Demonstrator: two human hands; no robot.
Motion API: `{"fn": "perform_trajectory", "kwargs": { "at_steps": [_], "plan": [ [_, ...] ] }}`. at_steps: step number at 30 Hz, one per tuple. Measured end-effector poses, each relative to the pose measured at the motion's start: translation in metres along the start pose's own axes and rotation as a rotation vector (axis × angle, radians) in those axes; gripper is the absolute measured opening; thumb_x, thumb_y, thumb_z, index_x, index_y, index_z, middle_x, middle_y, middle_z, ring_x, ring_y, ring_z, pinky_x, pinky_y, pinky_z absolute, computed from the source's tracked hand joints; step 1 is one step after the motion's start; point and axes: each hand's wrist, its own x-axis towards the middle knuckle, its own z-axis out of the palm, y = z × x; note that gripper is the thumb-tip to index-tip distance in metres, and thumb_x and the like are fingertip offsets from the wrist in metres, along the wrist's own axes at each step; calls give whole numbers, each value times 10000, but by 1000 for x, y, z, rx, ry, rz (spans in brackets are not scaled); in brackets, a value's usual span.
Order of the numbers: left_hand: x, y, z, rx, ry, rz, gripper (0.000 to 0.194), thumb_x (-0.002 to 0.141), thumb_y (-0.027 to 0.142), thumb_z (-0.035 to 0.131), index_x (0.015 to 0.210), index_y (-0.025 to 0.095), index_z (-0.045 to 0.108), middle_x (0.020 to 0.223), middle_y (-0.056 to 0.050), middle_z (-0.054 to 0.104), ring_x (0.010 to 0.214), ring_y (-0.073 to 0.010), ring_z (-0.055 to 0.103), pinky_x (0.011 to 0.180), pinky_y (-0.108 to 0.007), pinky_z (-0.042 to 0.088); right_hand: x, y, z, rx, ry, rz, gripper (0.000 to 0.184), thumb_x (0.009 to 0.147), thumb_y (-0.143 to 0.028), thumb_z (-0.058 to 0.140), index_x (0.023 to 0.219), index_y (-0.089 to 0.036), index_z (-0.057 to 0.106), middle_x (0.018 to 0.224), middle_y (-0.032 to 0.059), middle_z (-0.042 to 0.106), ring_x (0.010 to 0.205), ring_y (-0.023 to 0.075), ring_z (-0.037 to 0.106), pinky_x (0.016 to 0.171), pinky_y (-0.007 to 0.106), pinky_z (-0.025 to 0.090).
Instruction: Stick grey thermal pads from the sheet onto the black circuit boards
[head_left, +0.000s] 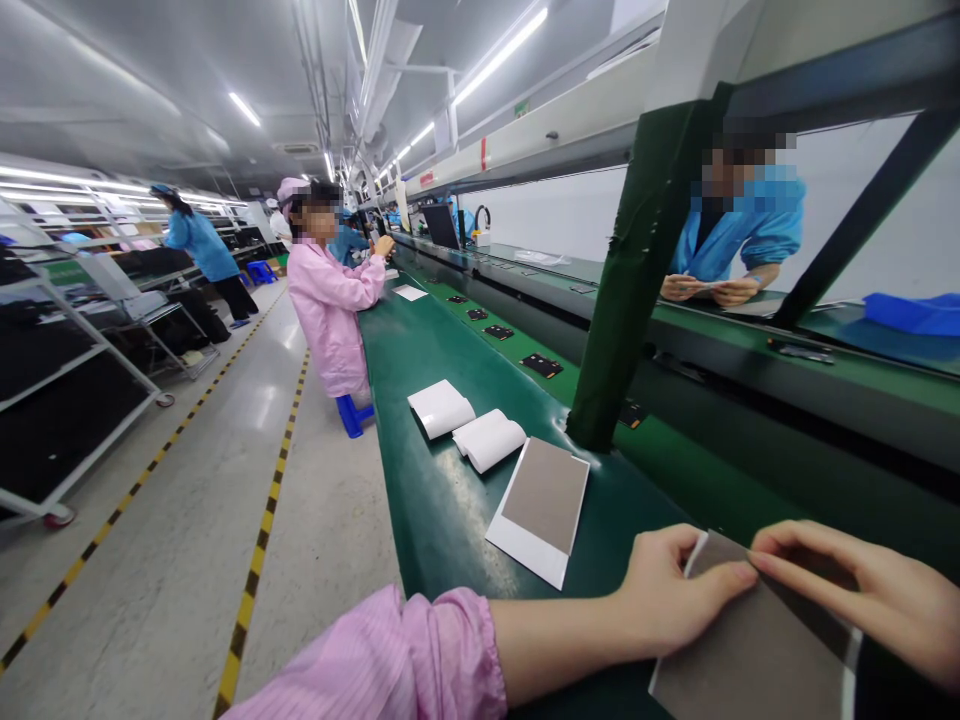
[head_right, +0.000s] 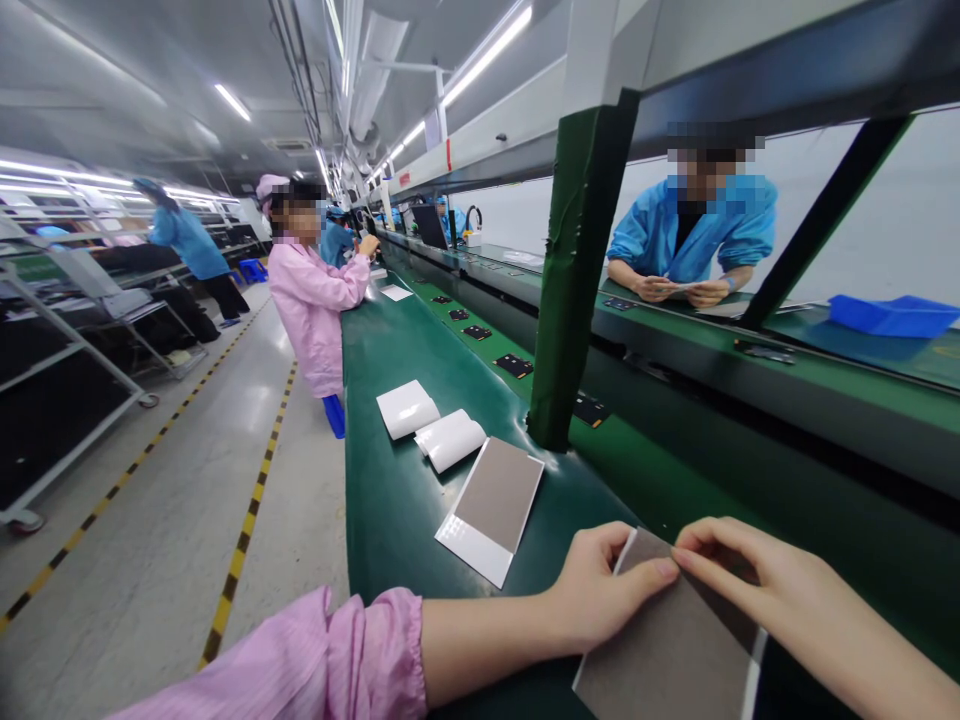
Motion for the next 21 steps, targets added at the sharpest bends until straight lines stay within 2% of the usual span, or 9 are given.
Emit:
{"fn": "perform_trajectory", "kwargs": {
  "at_steps": [3,8,16,18,21],
  "plan": [
    [0,-1,0,6,-1,3,152,741,271,701,761,122,677,645,32,517,611,-90,432,554,-205,326,0,-1,-1,65,-127,32,403,495,-737,554,545,-363,695,682,46,699,672,315,678,591,385,572],
    [0,0,0,13,-4,-14,138,746,251,701,764,116,677,635,37,505,602,-85,416,541,-199,315,1,7,2,43,-131,39,449,513,-747,541,574,-330,694,690,45,693,663,293,669,599,361,563],
    [-1,2,0,29,-3,-27,130,754,243,700,762,116,673,647,32,512,617,-91,430,553,-198,333,1,38,9,29,-141,-41,462,630,-720,521,665,-297,700,734,38,696,690,264,664,614,321,553],
    [-1,1,0,32,-6,-22,128,755,242,697,768,117,671,654,29,519,618,-91,433,554,-197,337,1,34,8,36,-141,-50,440,636,-711,529,660,-306,700,735,39,696,702,275,665,631,339,555],
    [0,1,0,38,-11,-26,139,754,251,697,783,118,671,665,25,537,622,-94,441,564,-200,349,-2,11,1,54,-157,-36,424,624,-717,525,613,-329,693,706,52,690,688,305,658,616,382,553]
  ]
}}
